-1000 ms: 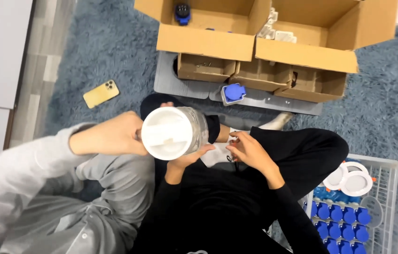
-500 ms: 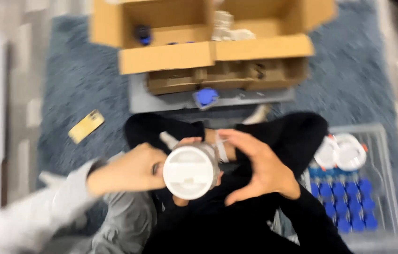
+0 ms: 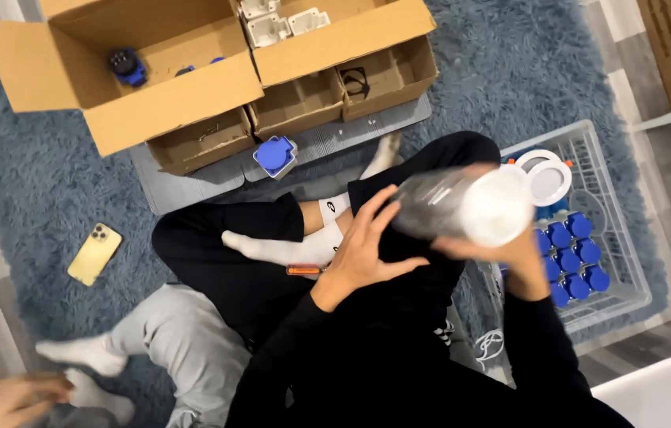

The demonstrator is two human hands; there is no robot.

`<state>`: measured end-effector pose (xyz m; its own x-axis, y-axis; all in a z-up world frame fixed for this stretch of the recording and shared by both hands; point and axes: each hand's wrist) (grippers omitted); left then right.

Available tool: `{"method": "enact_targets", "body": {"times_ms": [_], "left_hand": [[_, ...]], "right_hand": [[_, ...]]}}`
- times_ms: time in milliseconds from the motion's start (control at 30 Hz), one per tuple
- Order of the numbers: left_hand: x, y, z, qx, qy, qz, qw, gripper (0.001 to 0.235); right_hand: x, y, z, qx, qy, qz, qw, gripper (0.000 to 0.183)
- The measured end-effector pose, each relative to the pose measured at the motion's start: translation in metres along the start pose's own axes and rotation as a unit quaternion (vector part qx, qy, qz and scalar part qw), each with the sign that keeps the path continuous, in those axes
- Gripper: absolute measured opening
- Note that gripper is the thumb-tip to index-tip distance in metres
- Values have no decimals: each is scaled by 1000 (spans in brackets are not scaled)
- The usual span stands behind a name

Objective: Assembling and preparing electrical junction boxes using a screwdriver

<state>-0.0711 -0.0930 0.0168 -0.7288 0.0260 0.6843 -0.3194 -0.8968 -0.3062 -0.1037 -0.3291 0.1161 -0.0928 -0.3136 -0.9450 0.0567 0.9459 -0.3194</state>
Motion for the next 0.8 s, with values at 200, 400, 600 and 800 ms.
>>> {"method": "enact_targets", "body": {"times_ms": [200, 400, 600, 800], "left_hand": [[-10, -16, -27, -69, -61, 84, 992, 51], [-44, -15, -129, -115, -133, 142, 974, 40], [-67, 14, -175, -118, -176, 177, 961, 39], [-79, 31, -188, -156, -199, 135, 958, 31]], "right_hand": [[141, -134, 88, 173, -152, -162, 959, 103], [294, -162, 222, 198, -151, -141, 958, 91], [386, -154, 280, 172, -56, -145, 973, 91], [443, -179, 305, 78, -14, -216, 973, 39]]}}
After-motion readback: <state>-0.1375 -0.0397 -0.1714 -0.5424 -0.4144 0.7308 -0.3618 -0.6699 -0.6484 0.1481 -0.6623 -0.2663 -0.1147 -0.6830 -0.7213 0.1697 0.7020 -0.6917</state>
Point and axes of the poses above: each hand's wrist, its own z-axis towards the middle knuckle, its own y-axis out of the palm, x = y × z, and after that the axes turned 12 degrees about y, right-handed
